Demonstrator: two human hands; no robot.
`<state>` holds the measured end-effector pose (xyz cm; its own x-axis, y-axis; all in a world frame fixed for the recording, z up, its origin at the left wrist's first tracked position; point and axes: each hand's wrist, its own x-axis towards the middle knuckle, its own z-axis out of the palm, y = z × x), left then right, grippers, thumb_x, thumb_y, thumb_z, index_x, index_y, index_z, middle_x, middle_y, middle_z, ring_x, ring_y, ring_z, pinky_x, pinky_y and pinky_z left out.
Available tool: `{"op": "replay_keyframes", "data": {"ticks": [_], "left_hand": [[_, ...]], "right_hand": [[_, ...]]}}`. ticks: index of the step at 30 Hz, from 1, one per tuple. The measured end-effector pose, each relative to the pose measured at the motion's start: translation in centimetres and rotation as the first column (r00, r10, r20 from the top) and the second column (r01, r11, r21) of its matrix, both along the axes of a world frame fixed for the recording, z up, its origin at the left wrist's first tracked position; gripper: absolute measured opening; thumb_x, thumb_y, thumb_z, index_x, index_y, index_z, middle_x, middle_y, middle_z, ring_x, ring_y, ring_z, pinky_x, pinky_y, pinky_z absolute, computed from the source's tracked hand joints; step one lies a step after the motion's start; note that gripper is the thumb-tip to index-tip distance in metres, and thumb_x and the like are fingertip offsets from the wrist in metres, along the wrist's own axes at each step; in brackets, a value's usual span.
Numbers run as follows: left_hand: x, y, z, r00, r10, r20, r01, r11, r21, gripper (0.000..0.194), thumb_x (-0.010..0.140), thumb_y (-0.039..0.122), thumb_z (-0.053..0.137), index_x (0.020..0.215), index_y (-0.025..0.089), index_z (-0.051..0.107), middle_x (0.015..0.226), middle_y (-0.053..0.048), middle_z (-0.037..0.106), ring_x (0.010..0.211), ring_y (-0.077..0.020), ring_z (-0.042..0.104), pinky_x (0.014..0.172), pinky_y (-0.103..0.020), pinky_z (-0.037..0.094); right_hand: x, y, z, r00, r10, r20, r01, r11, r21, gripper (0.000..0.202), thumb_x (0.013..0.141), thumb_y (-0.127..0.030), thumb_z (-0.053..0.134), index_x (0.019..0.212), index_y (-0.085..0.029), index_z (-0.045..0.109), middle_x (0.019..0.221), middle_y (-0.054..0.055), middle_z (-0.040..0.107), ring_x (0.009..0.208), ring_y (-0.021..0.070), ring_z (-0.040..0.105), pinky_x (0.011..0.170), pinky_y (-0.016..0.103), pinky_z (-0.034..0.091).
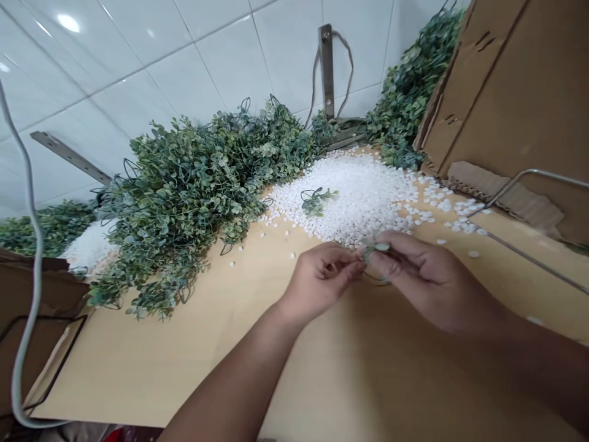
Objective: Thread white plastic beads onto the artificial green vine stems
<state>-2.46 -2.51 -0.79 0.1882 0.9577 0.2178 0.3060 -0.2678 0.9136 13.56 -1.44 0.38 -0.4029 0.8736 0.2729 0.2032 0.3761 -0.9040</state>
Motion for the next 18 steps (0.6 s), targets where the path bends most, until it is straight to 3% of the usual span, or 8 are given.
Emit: {"op": "replay_keyframes", "data": {"ticks": [2,5,7,10,12,14,18], "left_hand": [[-2.3,0.3,0.4,0.982,0.068,-0.176,-0.063,0.997,0.038,0.012,0.075,0.024,0.058,0.069,0.016,0.064,0.069,-0.004,0.061,0.065,-0.0133,0.054,0.061,-0.024,0.042],[-5.7,0.6,0.5,0.864,0.186,-0.468,-0.176,0.982,0.065,0.011,0.074,0.024,0.058,0.077,0.018,0.067,0.081,-0.005,0.063,0.076,-0.0163,0.057,0.071,-0.029,0.043],[-7.1,0.9,0.1,0.801,0.216,-0.558,-0.240,0.970,0.031,0.018,0.071,0.023,0.060,0.087,0.020,0.067,0.085,-0.005,0.062,0.076,-0.0167,0.058,0.072,-0.030,0.044],[-7.6,1.2,-0.7,0.756,0.244,-0.608,-0.301,0.954,0.009,0.018,0.068,0.018,0.060,0.085,0.020,0.067,0.077,-0.002,0.061,0.069,-0.0156,0.057,0.068,-0.030,0.044],[-7.4,1.5,-1.0,0.752,0.299,-0.587,-0.354,0.935,0.023,0.012,0.068,0.016,0.059,0.077,0.019,0.067,0.074,-0.002,0.063,0.069,-0.0160,0.058,0.069,-0.030,0.043],[-6.9,1.7,-1.2,0.795,0.352,-0.494,-0.414,0.910,-0.016,0.007,0.067,0.016,0.060,0.070,0.018,0.066,0.074,-0.002,0.065,0.071,-0.0165,0.058,0.070,-0.030,0.044],[-5.1,1.8,-0.9,0.910,0.409,-0.073,-0.414,0.876,-0.246,0.014,0.065,0.025,0.066,0.076,0.016,0.068,0.079,-0.004,0.070,0.073,-0.0155,0.060,0.071,-0.028,0.046]], "right_hand": [[0.2,0.6,-0.1,0.994,0.001,-0.111,-0.024,0.978,-0.208,0.018,0.083,-0.034,0.046,0.073,-0.020,0.052,0.070,0.003,0.057,0.068,0.0147,0.056,0.061,0.026,0.047],[0.1,0.9,-0.7,0.988,-0.031,-0.153,-0.029,0.928,-0.371,0.021,0.082,-0.036,0.044,0.071,-0.019,0.049,0.062,-0.001,0.048,0.049,0.0092,0.044,0.044,0.021,0.037],[-0.2,0.8,-1.4,0.994,-0.002,-0.106,-0.037,0.931,-0.364,0.021,0.083,-0.035,0.042,0.069,-0.020,0.044,0.058,-0.004,0.040,0.044,0.0073,0.033,0.040,0.021,0.029],[-0.7,0.4,-2.1,0.996,0.083,-0.007,-0.082,0.959,-0.271,0.025,0.085,-0.033,0.041,0.064,-0.020,0.039,0.058,-0.004,0.036,0.051,0.0088,0.034,0.047,0.022,0.031],[-0.8,0.3,-2.3,0.993,0.113,0.026,-0.103,0.961,-0.255,0.025,0.085,-0.032,0.040,0.063,-0.020,0.039,0.059,-0.004,0.037,0.055,0.0097,0.036,0.050,0.023,0.032],[-0.7,0.3,-2.4,0.993,0.120,-0.005,-0.117,0.950,-0.289,0.023,0.085,-0.031,0.040,0.065,-0.020,0.041,0.056,-0.005,0.034,0.051,0.0091,0.034,0.048,0.023,0.029],[-0.4,0.4,-2.7,0.986,0.125,-0.114,-0.159,0.919,-0.362,0.021,0.085,-0.031,0.041,0.068,-0.019,0.044,0.052,-0.007,0.031,0.043,0.0066,0.026,0.042,0.022,0.022]]}}
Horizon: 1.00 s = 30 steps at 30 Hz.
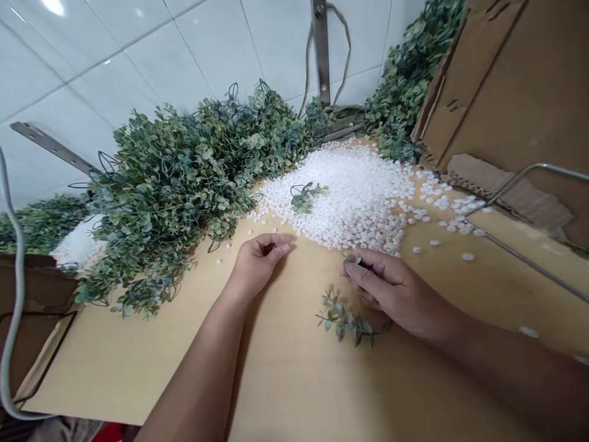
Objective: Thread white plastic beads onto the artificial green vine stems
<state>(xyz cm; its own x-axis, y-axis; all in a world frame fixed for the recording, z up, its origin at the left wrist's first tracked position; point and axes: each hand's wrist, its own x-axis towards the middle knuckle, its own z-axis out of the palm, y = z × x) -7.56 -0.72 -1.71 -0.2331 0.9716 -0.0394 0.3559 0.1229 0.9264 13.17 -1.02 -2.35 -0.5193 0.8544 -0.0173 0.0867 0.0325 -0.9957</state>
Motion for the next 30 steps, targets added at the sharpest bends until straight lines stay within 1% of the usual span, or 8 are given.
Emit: {"op": "replay_keyframes", "data": {"ticks": [2,4,7,10,14,17,23,30], "left_hand": [[1.4,-0.3,0.3,0.981,-0.007,0.191,0.010,1.000,-0.013,0.020,0.063,0.029,0.070,0.078,0.017,0.069,0.080,-0.003,0.070,0.072,-0.0144,0.060,0.071,-0.027,0.046],[2.8,-0.8,0.4,0.948,-0.059,0.311,0.071,0.997,-0.026,0.018,0.062,0.030,0.071,0.074,0.017,0.070,0.076,-0.002,0.070,0.068,-0.0126,0.059,0.069,-0.026,0.046],[4.4,-1.4,0.6,0.895,-0.158,0.417,0.176,0.984,-0.004,0.017,0.063,0.030,0.072,0.071,0.015,0.070,0.068,-0.001,0.068,0.064,-0.0105,0.057,0.067,-0.023,0.045],[4.9,-1.6,0.5,0.848,-0.214,0.484,0.239,0.971,0.010,0.017,0.064,0.029,0.072,0.073,0.014,0.071,0.062,-0.001,0.066,0.059,-0.0095,0.056,0.063,-0.022,0.045],[4.6,-1.4,0.3,0.816,-0.192,0.545,0.226,0.974,0.005,0.017,0.064,0.026,0.072,0.078,0.016,0.073,0.061,0.000,0.066,0.054,-0.0064,0.053,0.060,-0.019,0.044],[4.5,-1.4,0.2,0.793,-0.171,0.585,0.229,0.973,-0.025,0.019,0.063,0.026,0.073,0.080,0.018,0.073,0.065,0.000,0.068,0.057,-0.0064,0.055,0.063,-0.019,0.045],[4.7,-1.5,0.3,0.772,-0.166,0.613,0.254,0.965,-0.059,0.021,0.060,0.023,0.076,0.080,0.018,0.073,0.069,-0.001,0.070,0.062,-0.0080,0.058,0.067,-0.021,0.047],[4.8,-1.5,0.3,0.813,-0.172,0.556,0.247,0.967,-0.063,0.016,0.057,0.023,0.077,0.072,0.017,0.073,0.067,0.000,0.070,0.062,-0.0083,0.060,0.067,-0.021,0.048]], "right_hand": [[0.0,0.0,-0.1,0.999,-0.004,-0.032,0.003,1.000,-0.024,0.023,0.084,-0.032,0.042,0.066,-0.018,0.045,0.054,-0.006,0.033,0.044,0.0062,0.027,0.041,0.022,0.021],[0.0,0.0,-0.1,0.999,-0.010,-0.051,0.008,0.999,-0.040,0.026,0.084,-0.033,0.042,0.064,-0.018,0.045,0.054,-0.006,0.034,0.045,0.0062,0.028,0.041,0.021,0.022],[-0.1,0.0,0.1,0.997,0.006,-0.074,-0.010,0.999,-0.049,0.029,0.086,-0.036,0.038,0.067,-0.017,0.047,0.053,-0.006,0.033,0.044,0.0064,0.028,0.041,0.021,0.023],[-0.1,0.1,0.1,0.998,0.025,-0.058,-0.025,1.000,-0.011,0.030,0.086,-0.037,0.035,0.070,-0.016,0.050,0.052,-0.007,0.033,0.042,0.0064,0.027,0.041,0.022,0.023],[-0.1,0.1,0.1,1.000,-0.010,0.006,0.009,0.994,0.108,0.027,0.084,-0.031,0.038,0.064,-0.017,0.047,0.050,-0.007,0.033,0.042,0.0067,0.027,0.044,0.023,0.027],[-0.2,0.2,0.0,0.999,-0.037,0.022,0.033,0.987,0.158,0.026,0.084,-0.029,0.039,0.061,-0.018,0.045,0.054,-0.004,0.039,0.049,0.0083,0.036,0.051,0.023,0.033],[-0.3,0.1,-0.4,1.000,-0.021,-0.003,0.021,0.979,0.201,0.017,0.083,-0.025,0.041,0.073,-0.018,0.053,0.063,-0.001,0.048,0.061,0.0118,0.046,0.061,0.024,0.040],[-0.3,-0.1,-0.1,0.995,-0.090,0.052,0.078,0.977,0.199,0.020,0.082,-0.026,0.042,0.063,-0.018,0.045,0.054,-0.003,0.043,0.050,0.0095,0.041,0.049,0.023,0.035]]}}
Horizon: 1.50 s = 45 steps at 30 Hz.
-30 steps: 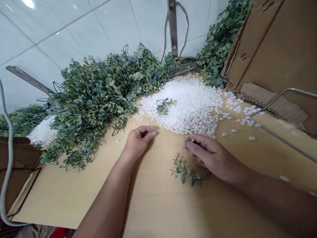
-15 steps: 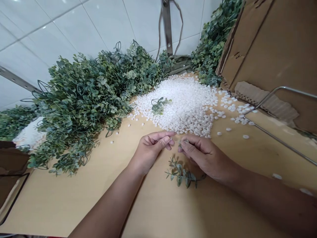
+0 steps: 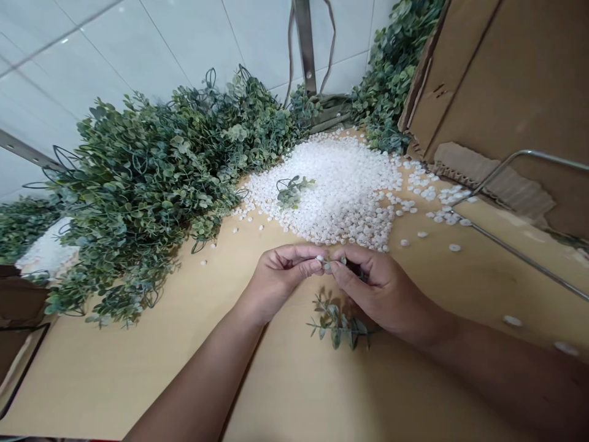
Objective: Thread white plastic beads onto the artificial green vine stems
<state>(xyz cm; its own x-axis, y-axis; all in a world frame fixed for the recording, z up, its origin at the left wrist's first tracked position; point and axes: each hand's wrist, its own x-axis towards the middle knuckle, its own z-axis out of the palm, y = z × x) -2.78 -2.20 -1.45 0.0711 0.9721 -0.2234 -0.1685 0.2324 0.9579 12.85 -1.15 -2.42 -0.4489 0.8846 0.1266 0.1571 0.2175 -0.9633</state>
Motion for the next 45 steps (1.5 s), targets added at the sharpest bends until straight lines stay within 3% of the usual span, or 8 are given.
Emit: {"op": "replay_keyframes", "data": {"ticks": [13,20,32,45], "left_hand": [[0.66,0.05,0.01,0.995,0.048,-0.082,-0.047,0.999,0.017,0.019,0.052,0.024,0.079,0.068,0.017,0.072,0.070,-0.002,0.073,0.064,-0.0100,0.063,0.071,-0.022,0.050],[0.69,-0.04,-0.02,0.992,0.032,-0.123,-0.027,0.999,0.045,0.015,0.055,0.021,0.077,0.068,0.015,0.072,0.072,-0.003,0.073,0.066,-0.0133,0.064,0.072,-0.027,0.052],[0.62,0.12,-0.01,0.993,0.014,-0.119,-0.005,0.997,0.078,0.011,0.056,0.019,0.077,0.065,0.015,0.071,0.066,-0.001,0.070,0.063,-0.0105,0.062,0.069,-0.023,0.051],[0.68,0.20,0.03,0.999,-0.004,-0.046,0.004,1.000,-0.003,0.016,0.054,0.024,0.079,0.063,0.015,0.070,0.057,0.000,0.069,0.053,-0.0114,0.062,0.059,-0.025,0.052]], "right_hand": [[0.19,-0.12,-0.18,0.999,-0.035,0.020,0.036,0.998,-0.052,0.017,0.080,-0.021,0.045,0.068,-0.015,0.055,0.063,0.002,0.058,0.058,0.0127,0.055,0.054,0.025,0.044],[0.17,-0.16,-0.12,0.996,-0.074,0.051,0.078,0.993,-0.083,0.016,0.079,-0.022,0.046,0.065,-0.016,0.054,0.060,0.001,0.058,0.056,0.0125,0.056,0.052,0.024,0.044],[0.17,-0.08,-0.06,0.996,-0.072,0.053,0.077,0.992,-0.100,0.016,0.076,-0.019,0.047,0.061,-0.016,0.052,0.059,0.001,0.059,0.056,0.0127,0.056,0.051,0.024,0.041],[0.12,0.04,0.05,0.994,-0.094,0.050,0.099,0.990,-0.102,0.017,0.073,-0.023,0.048,0.057,-0.017,0.049,0.057,0.000,0.056,0.057,0.0120,0.053,0.052,0.024,0.040]]}}
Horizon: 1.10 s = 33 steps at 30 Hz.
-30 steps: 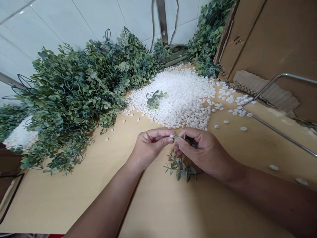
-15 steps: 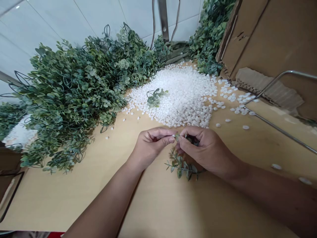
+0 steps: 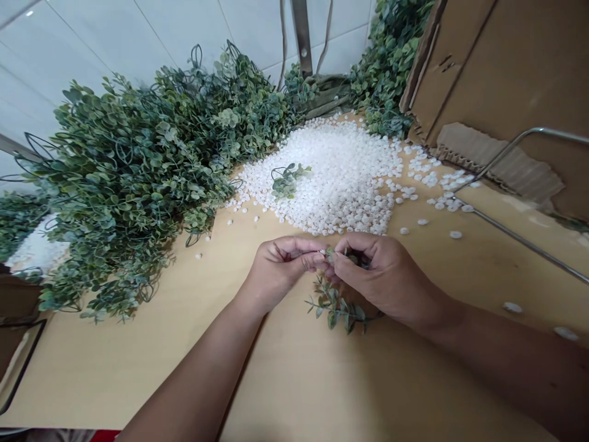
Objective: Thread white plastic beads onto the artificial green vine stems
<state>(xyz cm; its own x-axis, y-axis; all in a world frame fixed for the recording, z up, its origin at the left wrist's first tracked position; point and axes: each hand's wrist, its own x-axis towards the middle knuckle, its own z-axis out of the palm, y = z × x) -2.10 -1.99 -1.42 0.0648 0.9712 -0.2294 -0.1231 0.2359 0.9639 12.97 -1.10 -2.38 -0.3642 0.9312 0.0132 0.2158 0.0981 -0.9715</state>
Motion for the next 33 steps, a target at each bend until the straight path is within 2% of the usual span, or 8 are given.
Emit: {"op": "replay_keyframes", "data": {"ticks": [12,17,24,33], "left_hand": [[-0.03,-0.02,-0.01,0.999,-0.029,0.028,0.029,1.000,0.001,0.011,0.057,0.017,0.077,0.065,0.014,0.069,0.057,0.000,0.068,0.054,-0.0128,0.063,0.061,-0.027,0.053],[0.03,0.07,0.04,0.999,-0.030,0.022,0.030,1.000,-0.004,0.014,0.055,0.020,0.078,0.062,0.014,0.069,0.055,0.000,0.068,0.053,-0.0130,0.062,0.059,-0.027,0.053],[0.04,0.19,0.24,0.997,-0.036,0.062,0.036,0.999,-0.003,0.015,0.053,0.022,0.079,0.061,0.014,0.069,0.053,0.000,0.067,0.049,-0.0103,0.060,0.057,-0.024,0.052],[0.16,0.18,0.25,0.999,-0.032,0.012,0.033,0.999,-0.016,0.017,0.053,0.023,0.079,0.060,0.013,0.068,0.054,-0.001,0.067,0.051,-0.0124,0.061,0.058,-0.026,0.052]], "right_hand": [[-0.05,0.02,-0.03,0.999,0.000,0.042,0.000,1.000,0.013,0.016,0.072,-0.022,0.047,0.057,-0.017,0.050,0.056,0.000,0.055,0.055,0.0117,0.051,0.050,0.023,0.037],[-0.05,0.01,0.00,0.999,-0.006,0.040,0.006,1.000,0.018,0.017,0.072,-0.022,0.048,0.056,-0.017,0.049,0.054,-0.001,0.052,0.052,0.0099,0.047,0.048,0.022,0.035],[-0.14,0.10,-0.23,1.000,0.004,-0.018,-0.005,0.999,-0.032,0.017,0.072,-0.023,0.048,0.055,-0.018,0.046,0.056,-0.001,0.052,0.056,0.0119,0.051,0.050,0.023,0.039],[-0.04,-0.13,-0.07,1.000,0.015,0.001,-0.015,0.999,-0.029,0.018,0.074,-0.023,0.050,0.057,-0.017,0.049,0.055,-0.001,0.052,0.053,0.0102,0.048,0.048,0.022,0.037]]}}
